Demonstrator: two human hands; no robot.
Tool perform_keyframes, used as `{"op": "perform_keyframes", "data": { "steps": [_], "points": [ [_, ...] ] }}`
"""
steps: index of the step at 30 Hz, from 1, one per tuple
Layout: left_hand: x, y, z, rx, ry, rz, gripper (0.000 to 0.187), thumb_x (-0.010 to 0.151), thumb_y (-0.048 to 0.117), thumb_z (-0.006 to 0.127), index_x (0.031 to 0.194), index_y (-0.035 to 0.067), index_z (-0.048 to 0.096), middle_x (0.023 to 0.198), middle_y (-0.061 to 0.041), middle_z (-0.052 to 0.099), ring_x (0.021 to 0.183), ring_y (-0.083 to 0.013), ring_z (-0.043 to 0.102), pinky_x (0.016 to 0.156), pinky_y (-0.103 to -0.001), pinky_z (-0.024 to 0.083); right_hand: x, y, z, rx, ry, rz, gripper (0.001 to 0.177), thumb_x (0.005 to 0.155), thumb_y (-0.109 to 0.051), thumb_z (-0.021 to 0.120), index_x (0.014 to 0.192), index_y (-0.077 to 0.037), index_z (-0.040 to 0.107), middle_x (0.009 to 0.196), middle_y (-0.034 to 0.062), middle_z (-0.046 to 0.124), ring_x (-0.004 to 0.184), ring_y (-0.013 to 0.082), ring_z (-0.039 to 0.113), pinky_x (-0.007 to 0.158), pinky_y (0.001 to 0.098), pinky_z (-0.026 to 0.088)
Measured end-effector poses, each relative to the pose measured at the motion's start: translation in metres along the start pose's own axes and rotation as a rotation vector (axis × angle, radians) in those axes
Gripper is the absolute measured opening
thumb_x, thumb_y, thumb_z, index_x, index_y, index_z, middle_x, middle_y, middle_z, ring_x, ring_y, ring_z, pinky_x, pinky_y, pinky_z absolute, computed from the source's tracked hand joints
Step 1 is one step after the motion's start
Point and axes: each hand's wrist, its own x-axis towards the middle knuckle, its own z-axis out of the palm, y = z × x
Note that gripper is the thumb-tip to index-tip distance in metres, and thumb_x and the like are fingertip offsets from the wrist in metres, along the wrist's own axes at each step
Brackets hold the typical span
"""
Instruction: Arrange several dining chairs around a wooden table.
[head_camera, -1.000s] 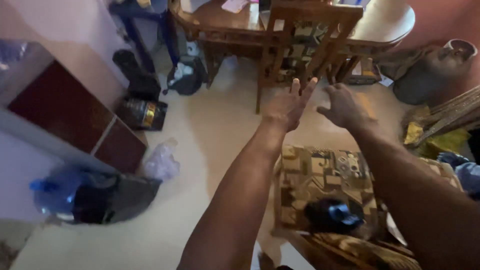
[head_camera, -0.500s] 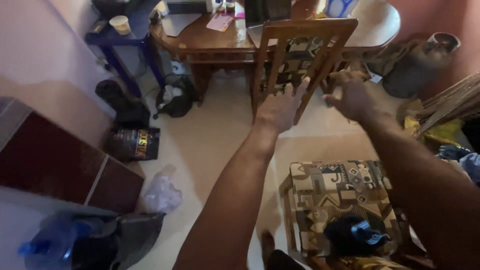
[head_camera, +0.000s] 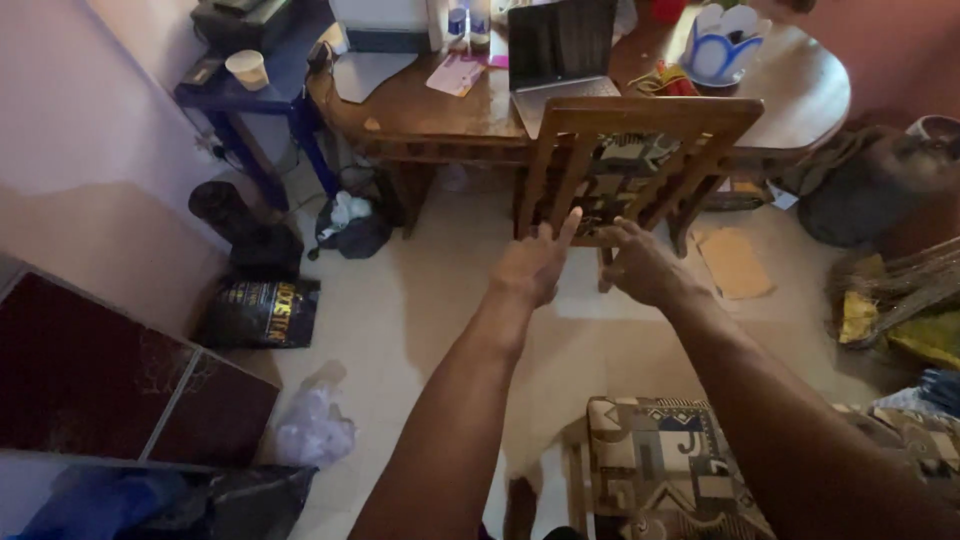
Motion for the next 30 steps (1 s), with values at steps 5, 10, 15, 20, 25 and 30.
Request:
{"op": "perform_keyframes", "data": {
  "steps": [5, 10, 15, 20, 25, 30],
  "points": [
    [0.054, -0.007, -0.018, 0.098, 0.116, 0.072, 0.104, 0.093, 0.000, 0.063, 0.165, 0.021, -0.009, 0.149, -0.021, 0.045, 0.114, -0.0362, 0.065, 0.097, -0.048, 0.055, 0.055, 0.039, 0.013, -0.100, 0.077, -0.166, 0.054, 0.083, -0.021, 0.076, 0.135, -0.009, 0.064, 0.154, 0.0145, 0.048, 0.148, 0.0354, 0.038, 0.118, 0.0447, 0.039],
    [0.099, -0.013, -0.037, 0.072, 0.048, 0.115, 0.102, 0.095, 0.002, 0.060, 0.166, 0.021, -0.010, 0.149, -0.023, 0.043, 0.115, -0.0368, 0.065, 0.094, -0.046, 0.059, 0.074, 0.013, -0.016, -0.016, -0.124, 0.122, 0.042, 0.080, -0.022, 0.076, 0.121, -0.012, 0.076, 0.146, 0.0126, 0.057, 0.140, 0.0298, 0.052, 0.117, 0.0401, 0.046],
    [0.142, -0.034, -0.054, 0.084, 0.068, 0.232, 0.106, 0.092, 0.004, 0.065, 0.167, 0.019, -0.008, 0.143, -0.020, 0.049, 0.118, -0.0370, 0.062, 0.099, -0.047, 0.053, 0.106, 0.049, 0.009, -0.061, 0.042, 0.096, 0.058, 0.079, -0.021, 0.079, 0.132, -0.005, 0.062, 0.154, 0.0147, 0.047, 0.137, 0.0343, 0.050, 0.113, 0.0461, 0.042],
    [0.197, -0.046, -0.073, 0.094, 0.130, 0.278, 0.107, 0.090, 0.011, 0.069, 0.167, 0.019, -0.004, 0.143, -0.020, 0.050, 0.122, -0.0351, 0.060, 0.103, -0.047, 0.049, 0.141, 0.060, 0.001, 0.009, 0.140, 0.126, 0.068, 0.075, -0.022, 0.083, 0.136, -0.004, 0.057, 0.154, 0.0186, 0.045, 0.138, 0.0375, 0.048, 0.112, 0.0450, 0.043],
    [0.232, -0.033, -0.077, 0.140, 0.293, 0.431, 0.112, 0.082, 0.030, 0.078, 0.163, 0.014, 0.001, 0.155, -0.026, 0.038, 0.132, -0.0395, 0.050, 0.108, -0.052, 0.043, 0.157, 0.065, -0.029, -0.036, 0.256, 0.112, 0.074, 0.074, -0.017, 0.082, 0.141, -0.005, 0.054, 0.155, 0.0190, 0.044, 0.144, 0.0379, 0.043, 0.117, 0.0470, 0.037],
    [0.287, -0.034, -0.061, 0.287, 0.513, 0.427, 0.093, 0.087, 0.028, 0.069, 0.161, 0.011, 0.014, 0.157, -0.023, 0.038, 0.146, -0.0392, 0.037, 0.115, -0.061, 0.034, 0.189, 0.076, -0.058, -0.092, 0.319, 0.177, 0.087, 0.073, -0.014, 0.081, 0.151, -0.011, 0.041, 0.160, 0.0150, 0.039, 0.148, 0.0330, 0.037, 0.119, 0.0504, 0.033]
  ]
}}
